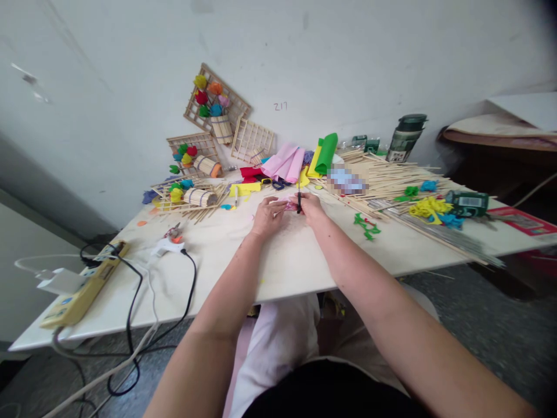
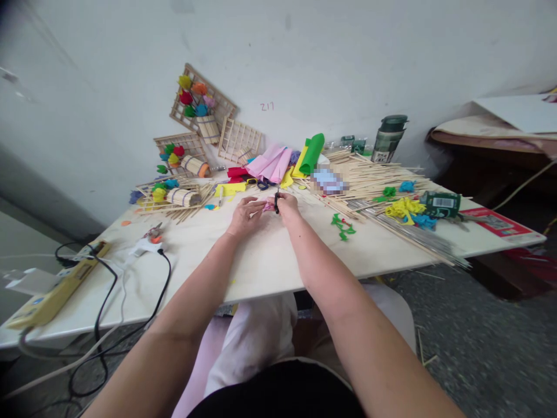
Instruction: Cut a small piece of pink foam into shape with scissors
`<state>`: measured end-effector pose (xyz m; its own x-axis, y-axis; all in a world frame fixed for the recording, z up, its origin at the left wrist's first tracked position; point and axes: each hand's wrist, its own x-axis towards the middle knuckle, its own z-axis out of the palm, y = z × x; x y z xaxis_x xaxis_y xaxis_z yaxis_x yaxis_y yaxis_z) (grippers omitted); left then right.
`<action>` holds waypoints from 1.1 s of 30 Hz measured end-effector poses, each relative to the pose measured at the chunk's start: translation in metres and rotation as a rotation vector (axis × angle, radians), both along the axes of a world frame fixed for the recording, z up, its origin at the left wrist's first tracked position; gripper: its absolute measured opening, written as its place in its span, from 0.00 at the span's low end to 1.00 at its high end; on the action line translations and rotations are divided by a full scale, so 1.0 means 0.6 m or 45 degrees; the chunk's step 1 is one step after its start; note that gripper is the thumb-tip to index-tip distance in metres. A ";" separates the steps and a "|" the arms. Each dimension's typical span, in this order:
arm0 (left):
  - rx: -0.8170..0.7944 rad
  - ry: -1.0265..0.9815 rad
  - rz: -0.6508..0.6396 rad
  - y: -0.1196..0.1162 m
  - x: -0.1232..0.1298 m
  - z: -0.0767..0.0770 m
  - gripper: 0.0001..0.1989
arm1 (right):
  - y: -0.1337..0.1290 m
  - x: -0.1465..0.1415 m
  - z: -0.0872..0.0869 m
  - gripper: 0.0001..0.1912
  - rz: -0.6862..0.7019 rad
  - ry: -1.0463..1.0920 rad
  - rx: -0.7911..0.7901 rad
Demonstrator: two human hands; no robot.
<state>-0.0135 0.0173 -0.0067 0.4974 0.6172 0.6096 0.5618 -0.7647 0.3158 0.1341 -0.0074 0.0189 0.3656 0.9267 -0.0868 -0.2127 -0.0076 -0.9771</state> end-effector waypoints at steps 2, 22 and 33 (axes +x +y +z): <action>0.038 0.006 -0.022 -0.001 0.003 0.000 0.15 | 0.005 0.000 -0.004 0.11 -0.038 0.009 -0.018; -0.205 -0.433 0.176 -0.018 0.001 0.011 0.14 | 0.014 0.000 -0.012 0.16 0.062 -0.104 0.105; -0.909 -0.695 0.063 -0.008 -0.021 0.005 0.19 | 0.002 -0.010 -0.019 0.21 0.497 -0.241 0.282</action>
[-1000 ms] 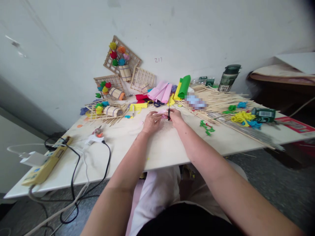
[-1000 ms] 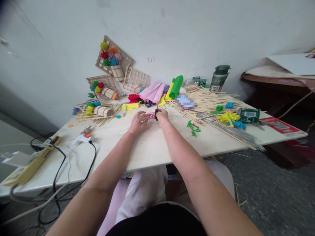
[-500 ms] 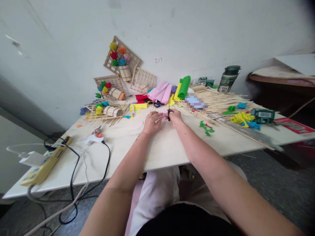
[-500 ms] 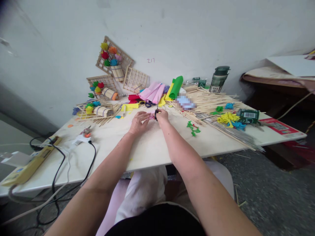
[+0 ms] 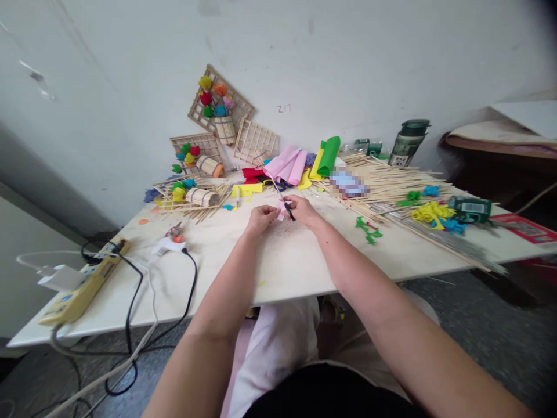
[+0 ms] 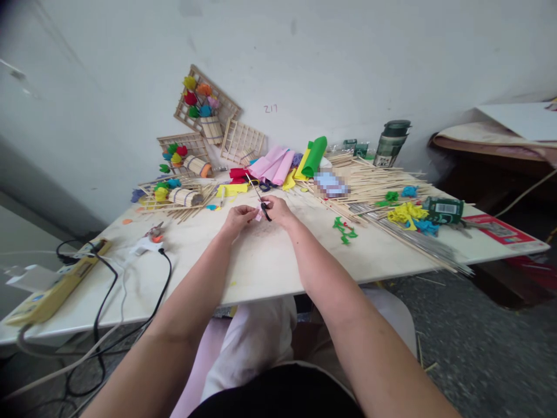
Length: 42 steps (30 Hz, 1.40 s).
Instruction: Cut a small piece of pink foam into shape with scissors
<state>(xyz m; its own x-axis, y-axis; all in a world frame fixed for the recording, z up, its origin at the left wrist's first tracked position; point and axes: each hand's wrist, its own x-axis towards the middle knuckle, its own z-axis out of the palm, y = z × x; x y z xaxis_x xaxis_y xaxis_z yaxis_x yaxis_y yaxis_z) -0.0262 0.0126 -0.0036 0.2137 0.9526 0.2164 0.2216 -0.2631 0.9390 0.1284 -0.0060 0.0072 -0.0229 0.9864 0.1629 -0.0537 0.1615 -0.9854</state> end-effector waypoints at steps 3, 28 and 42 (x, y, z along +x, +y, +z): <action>0.006 -0.079 0.019 0.003 0.000 -0.002 0.19 | 0.004 -0.001 -0.002 0.21 -0.024 -0.001 -0.011; -0.217 -0.544 0.053 0.002 -0.004 0.002 0.20 | 0.005 -0.006 -0.004 0.12 -0.089 -0.056 -0.059; -0.354 -1.009 0.136 0.007 -0.009 0.003 0.06 | -0.028 -0.014 0.015 0.13 0.202 -0.237 -0.214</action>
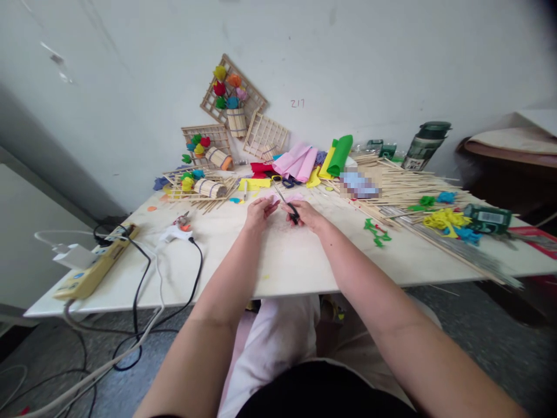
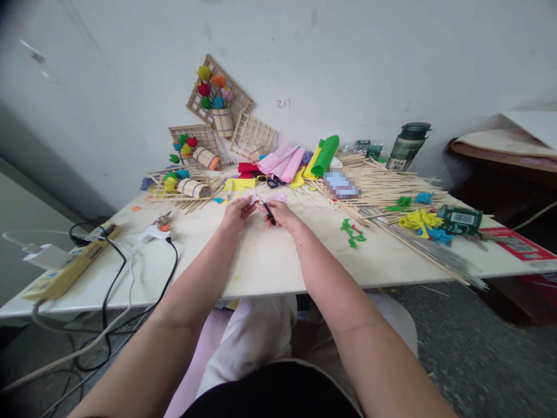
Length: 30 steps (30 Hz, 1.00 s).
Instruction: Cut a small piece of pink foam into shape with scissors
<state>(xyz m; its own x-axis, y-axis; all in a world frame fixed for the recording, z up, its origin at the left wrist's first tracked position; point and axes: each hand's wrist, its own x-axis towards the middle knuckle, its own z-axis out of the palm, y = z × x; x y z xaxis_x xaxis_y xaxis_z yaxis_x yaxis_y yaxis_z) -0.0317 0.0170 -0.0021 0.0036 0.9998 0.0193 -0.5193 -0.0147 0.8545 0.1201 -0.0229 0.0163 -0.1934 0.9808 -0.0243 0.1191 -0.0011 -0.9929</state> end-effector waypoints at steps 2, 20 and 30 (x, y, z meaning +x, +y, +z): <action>-0.028 -0.016 0.011 0.001 0.001 0.000 0.05 | 0.001 0.000 -0.001 0.13 0.012 0.007 -0.010; -0.172 -0.132 0.095 0.001 0.004 0.006 0.02 | 0.000 -0.003 -0.006 0.11 0.116 -0.009 -0.028; -0.173 -0.206 0.125 0.002 0.006 0.006 0.04 | -0.005 -0.012 -0.004 0.12 0.086 0.054 -0.082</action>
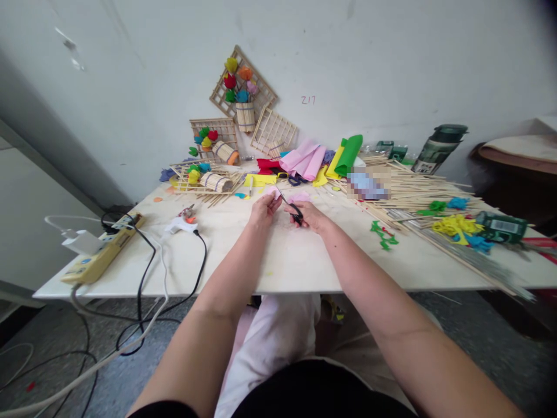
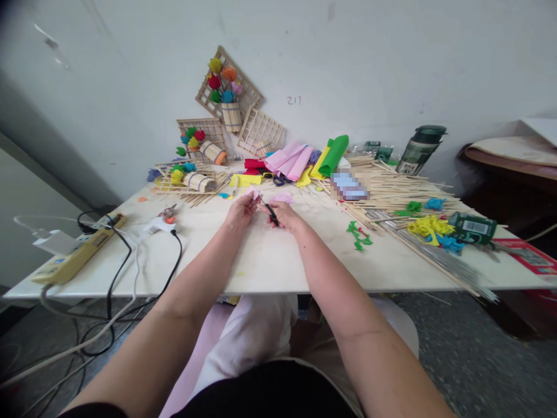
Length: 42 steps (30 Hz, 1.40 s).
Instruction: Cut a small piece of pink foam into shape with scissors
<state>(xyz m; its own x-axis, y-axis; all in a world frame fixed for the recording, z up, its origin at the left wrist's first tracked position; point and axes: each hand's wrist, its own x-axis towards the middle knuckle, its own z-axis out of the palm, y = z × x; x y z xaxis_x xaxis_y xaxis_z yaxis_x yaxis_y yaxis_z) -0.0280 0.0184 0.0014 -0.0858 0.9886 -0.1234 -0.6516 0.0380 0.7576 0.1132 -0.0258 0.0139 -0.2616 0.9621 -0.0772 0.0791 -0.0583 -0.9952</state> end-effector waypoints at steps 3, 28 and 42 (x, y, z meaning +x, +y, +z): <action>-0.026 -0.026 0.011 -0.001 0.003 0.001 0.04 | -0.003 -0.006 0.000 0.11 -0.023 0.060 -0.030; -0.030 -0.109 0.058 0.008 0.007 -0.007 0.06 | -0.006 -0.014 -0.005 0.16 -0.096 0.163 -0.110; -0.010 -0.105 0.059 0.008 0.006 -0.010 0.05 | -0.007 -0.016 -0.005 0.14 -0.087 0.171 -0.103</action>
